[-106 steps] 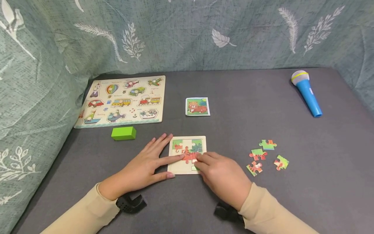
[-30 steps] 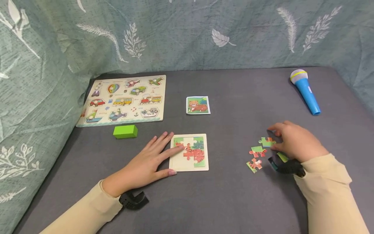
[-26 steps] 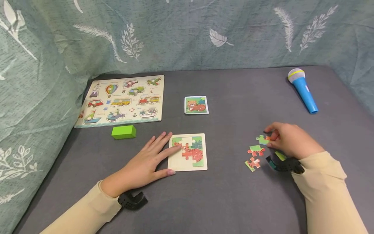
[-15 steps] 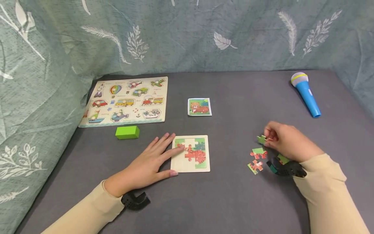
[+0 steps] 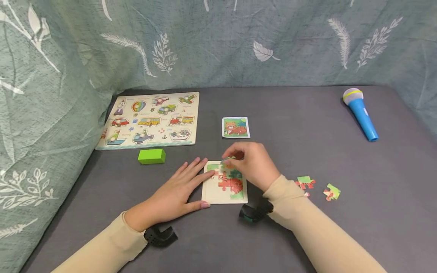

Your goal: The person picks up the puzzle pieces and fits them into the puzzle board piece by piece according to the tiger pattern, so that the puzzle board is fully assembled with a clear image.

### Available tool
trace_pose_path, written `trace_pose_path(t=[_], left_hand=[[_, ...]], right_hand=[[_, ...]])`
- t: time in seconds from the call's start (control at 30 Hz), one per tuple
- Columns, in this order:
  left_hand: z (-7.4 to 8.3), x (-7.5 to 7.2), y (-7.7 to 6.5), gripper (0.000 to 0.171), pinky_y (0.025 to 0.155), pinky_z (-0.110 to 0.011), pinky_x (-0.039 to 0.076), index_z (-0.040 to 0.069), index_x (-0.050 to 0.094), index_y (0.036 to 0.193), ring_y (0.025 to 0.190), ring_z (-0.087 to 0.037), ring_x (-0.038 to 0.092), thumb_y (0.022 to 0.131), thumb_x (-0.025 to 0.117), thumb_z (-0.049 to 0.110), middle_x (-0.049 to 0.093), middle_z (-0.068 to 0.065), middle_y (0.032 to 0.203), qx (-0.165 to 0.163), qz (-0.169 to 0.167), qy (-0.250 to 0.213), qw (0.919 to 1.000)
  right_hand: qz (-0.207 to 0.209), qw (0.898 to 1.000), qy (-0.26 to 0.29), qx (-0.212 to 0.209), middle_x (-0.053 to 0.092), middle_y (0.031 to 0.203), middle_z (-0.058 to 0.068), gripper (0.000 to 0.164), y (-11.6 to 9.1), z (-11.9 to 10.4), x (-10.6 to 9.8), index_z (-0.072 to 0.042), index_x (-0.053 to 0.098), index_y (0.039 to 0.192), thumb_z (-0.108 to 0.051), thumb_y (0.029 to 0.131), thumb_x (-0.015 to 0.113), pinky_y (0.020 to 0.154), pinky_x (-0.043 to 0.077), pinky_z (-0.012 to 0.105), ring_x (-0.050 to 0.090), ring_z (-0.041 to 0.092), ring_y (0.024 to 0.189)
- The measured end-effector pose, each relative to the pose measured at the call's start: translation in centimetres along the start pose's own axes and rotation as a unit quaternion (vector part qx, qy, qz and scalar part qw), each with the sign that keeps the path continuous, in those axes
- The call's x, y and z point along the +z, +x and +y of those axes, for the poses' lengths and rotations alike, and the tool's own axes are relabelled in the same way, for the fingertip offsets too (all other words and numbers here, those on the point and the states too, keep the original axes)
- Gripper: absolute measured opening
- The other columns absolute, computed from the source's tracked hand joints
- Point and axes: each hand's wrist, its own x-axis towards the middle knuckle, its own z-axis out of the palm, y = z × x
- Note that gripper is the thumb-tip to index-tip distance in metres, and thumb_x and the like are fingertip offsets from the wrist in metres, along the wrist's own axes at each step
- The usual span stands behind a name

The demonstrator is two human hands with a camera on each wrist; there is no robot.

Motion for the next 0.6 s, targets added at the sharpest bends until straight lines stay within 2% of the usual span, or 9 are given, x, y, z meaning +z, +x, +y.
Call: trace_pose_path(t=[0.1,0.2,0.37,0.6], left_hand=[[0.1,0.0,-0.1,0.079,0.116,-0.041,0.003,0.024,0.023,0.153,0.146,-0.022,0.001,0.09,0.045,0.065,0.008,-0.007,0.16,0.0,0.001,-0.004,1.0],[0.1,0.1,-0.1,0.079,0.116,-0.041,0.004,0.024,0.023,0.153,0.146,-0.022,0.002,0.09,0.046,0.065,0.008,-0.007,0.16,0.002,0.003,0.002,1.0],[0.1,0.1,-0.2,0.079,0.116,-0.041,0.003,0.025,0.021,0.154,0.145,-0.021,0.0,0.09,0.044,0.066,0.006,-0.006,0.16,0.001,-0.002,0.005,1.0],[0.1,0.1,-0.1,0.08,0.116,-0.039,0.003,0.025,0.021,0.153,0.145,-0.02,-0.001,0.089,0.042,0.067,0.006,-0.006,0.16,-0.003,0.0,0.007,1.0]], right_hand=[[0.015,0.999,0.016,0.025,0.067,0.079,-0.006,0.009,0.2,0.7,1.6,-0.016,0.071,0.084,-0.011,0.081,0.077,0.064,0.053,0.029,0.063,0.01,0.074],[0.012,0.999,0.015,0.026,0.066,0.077,-0.006,0.009,0.2,1.3,2.4,-0.016,0.071,0.085,-0.012,0.08,0.078,0.062,0.053,0.029,0.062,0.009,0.071],[0.003,1.0,-0.029,-0.009,0.066,0.081,-0.007,0.012,0.2,1.8,3.0,-0.014,0.075,0.093,-0.013,0.081,0.077,0.061,0.052,0.025,0.06,0.007,0.07],[0.007,0.997,-0.061,-0.042,0.058,0.083,-0.005,0.008,0.2,2.0,2.9,-0.012,0.076,0.089,-0.012,0.081,0.076,0.061,0.049,0.025,0.055,0.008,0.07]])
